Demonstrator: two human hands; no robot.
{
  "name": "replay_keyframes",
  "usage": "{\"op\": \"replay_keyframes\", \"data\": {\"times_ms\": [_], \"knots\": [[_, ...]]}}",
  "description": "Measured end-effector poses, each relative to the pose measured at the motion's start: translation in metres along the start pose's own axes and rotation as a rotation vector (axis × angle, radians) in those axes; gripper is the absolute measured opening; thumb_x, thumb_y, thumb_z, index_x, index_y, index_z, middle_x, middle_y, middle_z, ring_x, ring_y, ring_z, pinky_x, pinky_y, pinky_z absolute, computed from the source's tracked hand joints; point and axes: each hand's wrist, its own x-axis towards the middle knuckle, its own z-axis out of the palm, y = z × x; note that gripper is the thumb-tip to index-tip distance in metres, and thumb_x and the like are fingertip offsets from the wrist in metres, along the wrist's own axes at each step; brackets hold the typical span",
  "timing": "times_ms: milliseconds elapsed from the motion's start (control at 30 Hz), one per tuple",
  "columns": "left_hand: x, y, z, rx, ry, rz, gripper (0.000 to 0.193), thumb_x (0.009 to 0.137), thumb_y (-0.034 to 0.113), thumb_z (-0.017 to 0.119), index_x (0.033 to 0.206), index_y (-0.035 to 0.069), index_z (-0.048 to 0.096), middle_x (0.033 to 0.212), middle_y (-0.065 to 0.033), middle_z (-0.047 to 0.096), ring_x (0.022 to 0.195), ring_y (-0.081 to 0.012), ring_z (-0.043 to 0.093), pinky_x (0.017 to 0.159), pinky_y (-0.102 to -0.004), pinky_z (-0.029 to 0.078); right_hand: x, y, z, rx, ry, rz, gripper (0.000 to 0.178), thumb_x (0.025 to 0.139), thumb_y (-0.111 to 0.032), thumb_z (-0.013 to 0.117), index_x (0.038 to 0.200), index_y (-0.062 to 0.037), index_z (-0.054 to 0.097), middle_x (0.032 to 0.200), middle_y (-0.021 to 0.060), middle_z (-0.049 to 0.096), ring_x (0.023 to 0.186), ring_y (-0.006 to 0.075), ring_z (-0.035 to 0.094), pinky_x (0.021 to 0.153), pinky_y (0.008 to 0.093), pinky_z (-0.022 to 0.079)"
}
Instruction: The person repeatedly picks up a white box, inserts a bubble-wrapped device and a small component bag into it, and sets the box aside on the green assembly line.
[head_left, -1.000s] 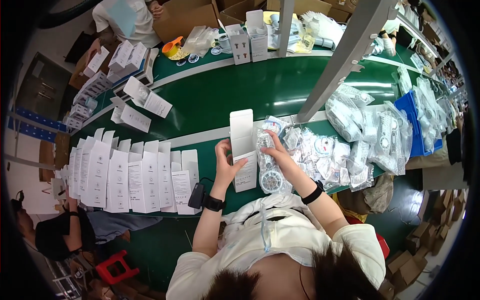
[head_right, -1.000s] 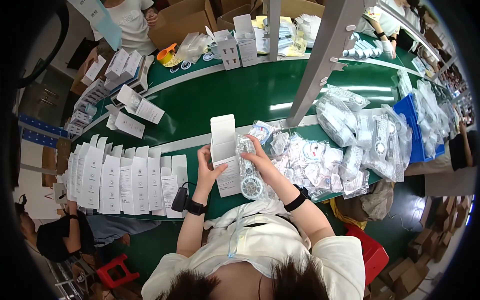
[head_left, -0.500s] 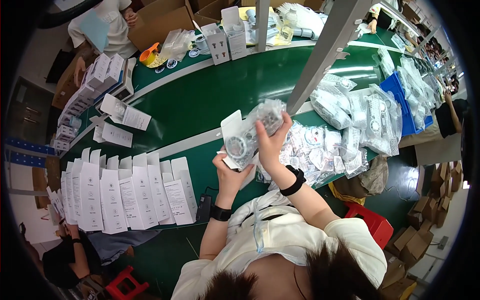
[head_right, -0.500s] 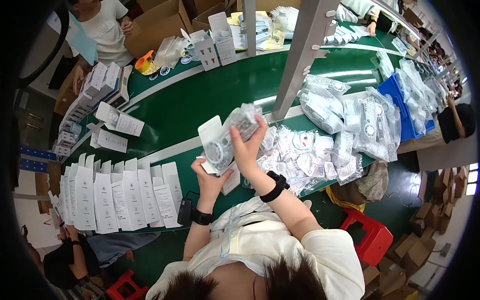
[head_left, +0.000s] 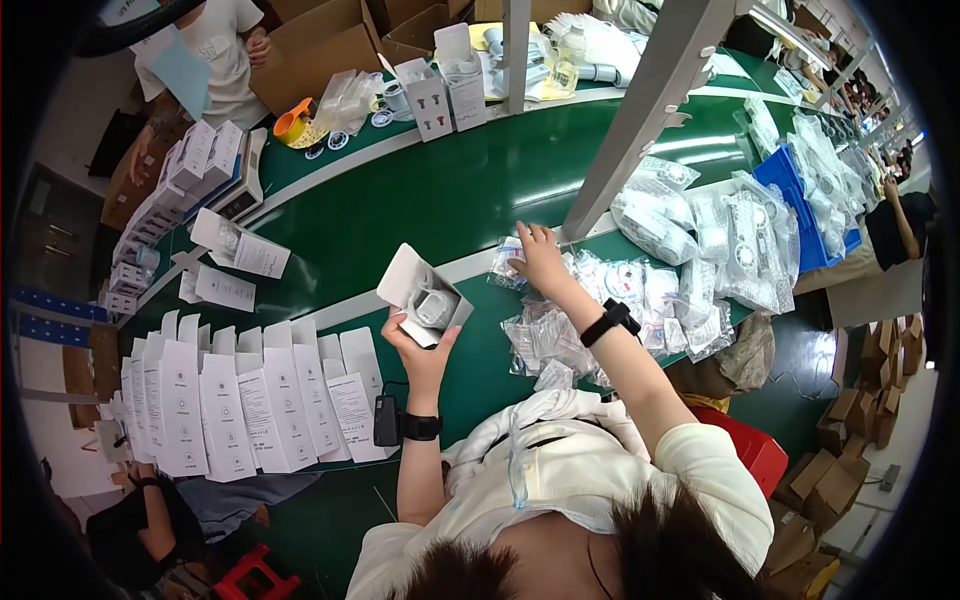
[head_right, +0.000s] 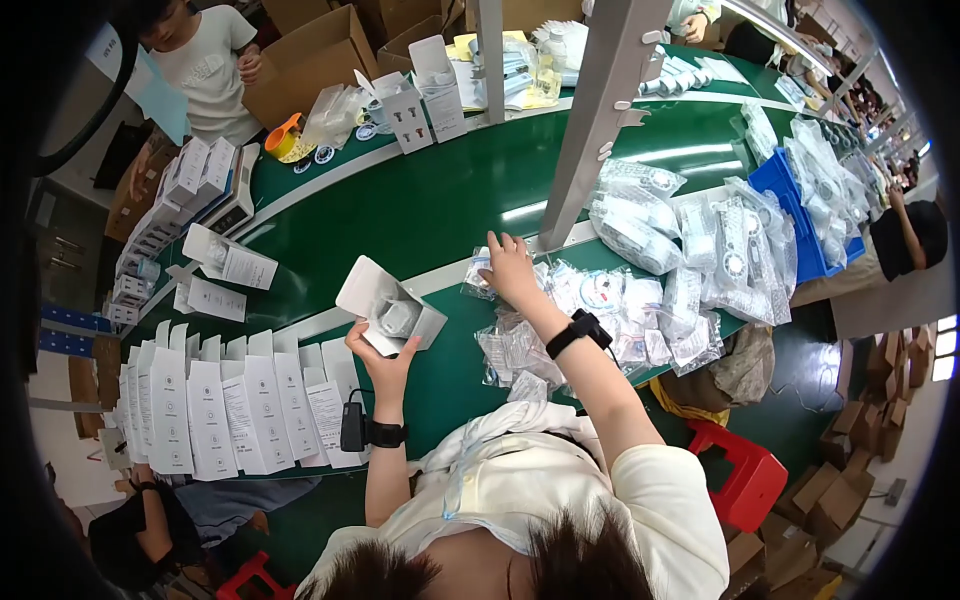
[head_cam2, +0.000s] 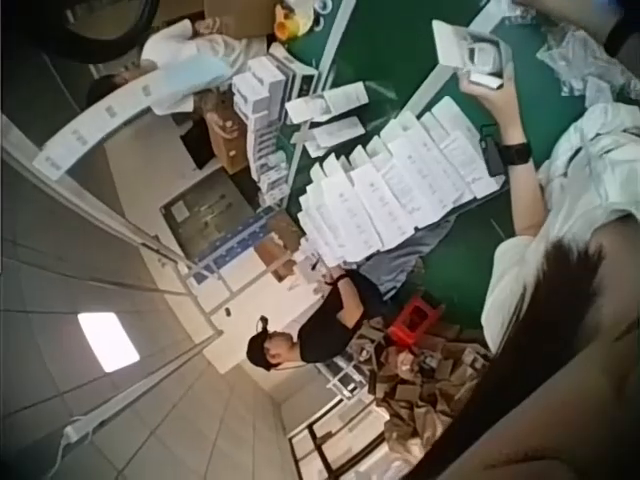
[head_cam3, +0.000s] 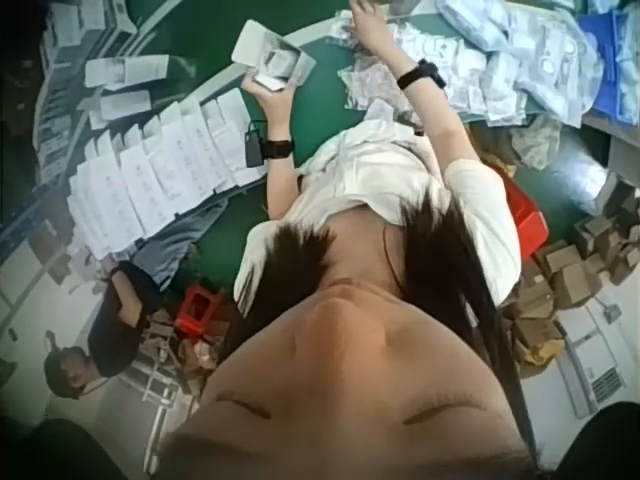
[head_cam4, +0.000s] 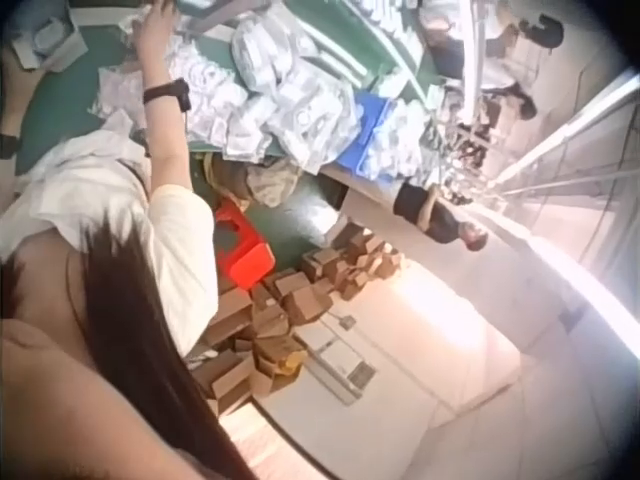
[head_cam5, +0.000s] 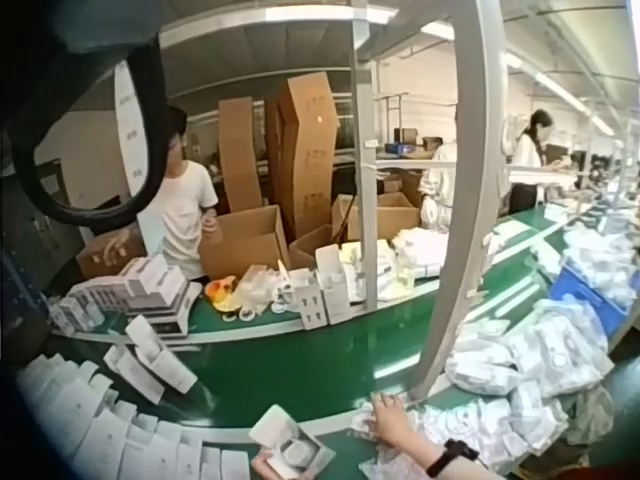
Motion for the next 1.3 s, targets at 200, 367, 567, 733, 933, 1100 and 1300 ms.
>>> {"op": "replay_keyframes", "data": {"times_ms": [200, 367, 567, 733, 933, 1100, 1300], "knots": [[0.024, 0.048, -0.016, 0.289, -0.046, 0.014, 0.038, 0.066, 0.005, 0.070, 0.098, 0.002, 0.049, 0.113, -0.0146, 0.042, 0.095, -0.0276, 0.050, 0.083, -0.0338, 0.040, 0.008, 0.026, 0.029, 0.082, -0.295, -0.131, 0.030, 0.067, -0.003, 0.065, 0.096, -0.0032, 0.058, 0.095, 0.0128, 0.055, 0.090, 0.0315, 0.051, 0.077, 0.0387, 0.042], [0.029, 0.040, -0.028, 0.429, -0.048, -0.038, 0.017, 0.069, 0.002, 0.065, 0.080, -0.001, 0.053, 0.093, -0.0137, 0.052, 0.074, -0.0266, 0.053, 0.067, -0.0337, 0.043, 0.010, -0.031, -0.028, 0.635, -0.111, -0.181, 0.029, 0.064, 0.002, 0.064, 0.092, -0.0014, 0.056, 0.087, 0.0111, 0.055, 0.080, 0.0301, 0.052, 0.071, 0.0343, 0.044], [0.046, 0.047, -0.029, 0.345, -0.038, -0.179, 0.012, 0.074, -0.001, 0.059, 0.075, -0.004, 0.048, 0.069, -0.0163, 0.052, 0.060, -0.0296, 0.053, 0.054, -0.0350, 0.041, 0.011, -0.109, -0.090, 0.922, 0.106, -0.706, 0.015, 0.065, 0.001, 0.062, 0.078, -0.0011, 0.055, 0.082, 0.0088, 0.053, 0.078, 0.0248, 0.052, 0.069, 0.0320, 0.044], [0.047, 0.036, -0.032, 0.269, 0.022, -0.220, 0.010, 0.076, 0.001, 0.059, 0.077, -0.004, 0.050, 0.064, -0.0138, 0.054, 0.055, -0.0288, 0.052, 0.054, -0.0312, 0.042, 0.017, -0.116, -0.056, 0.426, -0.297, -1.187, 0.019, 0.068, -0.012, 0.065, 0.081, -0.0027, 0.056, 0.083, 0.0089, 0.055, 0.086, 0.0275, 0.052, 0.081, 0.0384, 0.042], [0.027, 0.024, -0.068, 0.069, 0.096, -0.166, 0.038, 0.073, 0.004, 0.065, 0.107, 0.000, 0.049, 0.108, -0.0148, 0.053, 0.096, -0.0202, 0.052, 0.080, -0.0286, 0.043, 0.009, -0.112, -0.069, 0.250, -0.463, -1.093, 0.044, 0.064, -0.027, 0.070, 0.099, -0.0043, 0.056, 0.099, 0.0100, 0.053, 0.102, 0.0273, 0.046, 0.097, 0.0415, 0.031], [-0.037, -0.022, -0.135, 1.025, -0.138, -0.304, 0.070, 0.060, 0.017, 0.075, 0.120, 0.005, 0.040, 0.138, -0.0172, 0.017, 0.125, -0.0363, 0.017, 0.096, -0.0505, 0.022, 0.001, -0.092, -0.025, 0.834, -0.228, -0.484, 0.096, 0.055, -0.032, 0.080, 0.132, -0.0054, 0.029, 0.128, 0.0116, 0.036, 0.121, 0.0242, 0.034, 0.104, 0.0391, 0.021], [-0.037, -0.036, -0.096, 1.108, -0.366, -0.392, 0.074, 0.056, 0.012, 0.076, 0.120, 0.009, 0.039, 0.137, -0.0177, 0.017, 0.128, -0.0363, 0.012, 0.094, -0.0561, 0.020, 0.015, -0.091, 0.034, 1.207, -0.590, -0.196, 0.104, 0.050, -0.023, 0.083, 0.133, -0.0032, 0.023, 0.133, 0.0149, 0.030, 0.123, 0.0261, 0.032, 0.100, 0.0322, 0.028]]}}
